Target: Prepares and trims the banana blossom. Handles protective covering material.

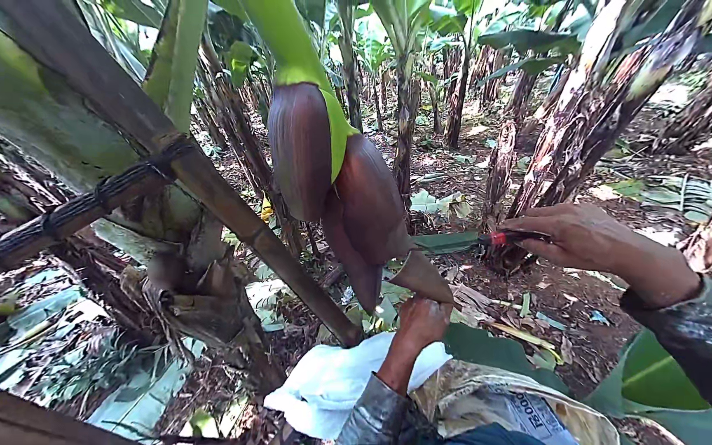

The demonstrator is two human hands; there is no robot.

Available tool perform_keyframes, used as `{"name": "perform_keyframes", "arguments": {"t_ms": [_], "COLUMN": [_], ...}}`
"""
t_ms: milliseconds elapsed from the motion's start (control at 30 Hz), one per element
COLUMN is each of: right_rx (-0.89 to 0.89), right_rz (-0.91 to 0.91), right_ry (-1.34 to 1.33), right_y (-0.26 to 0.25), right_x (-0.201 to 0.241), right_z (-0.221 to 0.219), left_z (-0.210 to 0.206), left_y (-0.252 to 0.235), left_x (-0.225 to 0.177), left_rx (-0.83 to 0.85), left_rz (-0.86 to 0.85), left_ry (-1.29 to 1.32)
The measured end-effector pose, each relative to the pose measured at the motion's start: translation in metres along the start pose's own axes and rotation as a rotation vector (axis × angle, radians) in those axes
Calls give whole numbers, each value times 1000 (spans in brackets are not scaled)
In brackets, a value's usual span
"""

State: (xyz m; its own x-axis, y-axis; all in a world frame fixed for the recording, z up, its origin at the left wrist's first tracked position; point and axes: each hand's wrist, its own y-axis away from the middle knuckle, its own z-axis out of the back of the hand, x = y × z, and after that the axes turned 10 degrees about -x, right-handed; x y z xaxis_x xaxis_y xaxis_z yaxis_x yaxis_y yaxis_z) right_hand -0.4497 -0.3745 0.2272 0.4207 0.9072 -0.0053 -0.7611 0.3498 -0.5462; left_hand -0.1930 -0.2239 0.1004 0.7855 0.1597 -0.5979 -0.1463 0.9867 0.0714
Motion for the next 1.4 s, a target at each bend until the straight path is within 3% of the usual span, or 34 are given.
{"name": "perform_keyframes", "arguments": {"t_ms": [67, 133, 233, 333, 433, 567, 667, 733, 867, 1033, 1133, 1400], "right_rx": [29, 58, 153, 244, 361, 406, 417, 424, 423, 344, 276, 264], "right_rz": [-41, -96, -211, -391, -575, -635, -672, -705, -721, -791, -831, -837], "right_ry": [0, -25, 3, 2, -68, -226, -339, -380, -436, -484, -486, -432], "right_y": [-2, -6, -5, 13, 37, 72, 91, 100, 115, 125, 129, 133], "right_x": [-3, -6, -19, -48, -49, -28, -9, 2, 11, 6, 6, 5], "right_z": [-15, -36, -67, -98, -118, -141, -153, -157, -148, -111, -82, -52], "left_z": [-16, -30, -57, -93, -94, -69, -62, -55, -41, -58, -67, -75], "left_y": [-9, -15, -20, -19, -10, 2, -15, -34, -52, -36, -38, -54], "left_x": [16, 29, 50, 83, 106, 105, 112, 120, 121, 114, 108, 107], "left_rx": [-27, -72, -134, -163, -243, -719, -947, -1013, -884, -298, -87, -172], "left_rz": [12, 65, 281, 481, 497, 435, 415, 427, 540, 337, 217, 152], "left_ry": [209, 585, 917, 874, 631, 854, 907, 962, 1338, 1688, 1803, 1827]}}
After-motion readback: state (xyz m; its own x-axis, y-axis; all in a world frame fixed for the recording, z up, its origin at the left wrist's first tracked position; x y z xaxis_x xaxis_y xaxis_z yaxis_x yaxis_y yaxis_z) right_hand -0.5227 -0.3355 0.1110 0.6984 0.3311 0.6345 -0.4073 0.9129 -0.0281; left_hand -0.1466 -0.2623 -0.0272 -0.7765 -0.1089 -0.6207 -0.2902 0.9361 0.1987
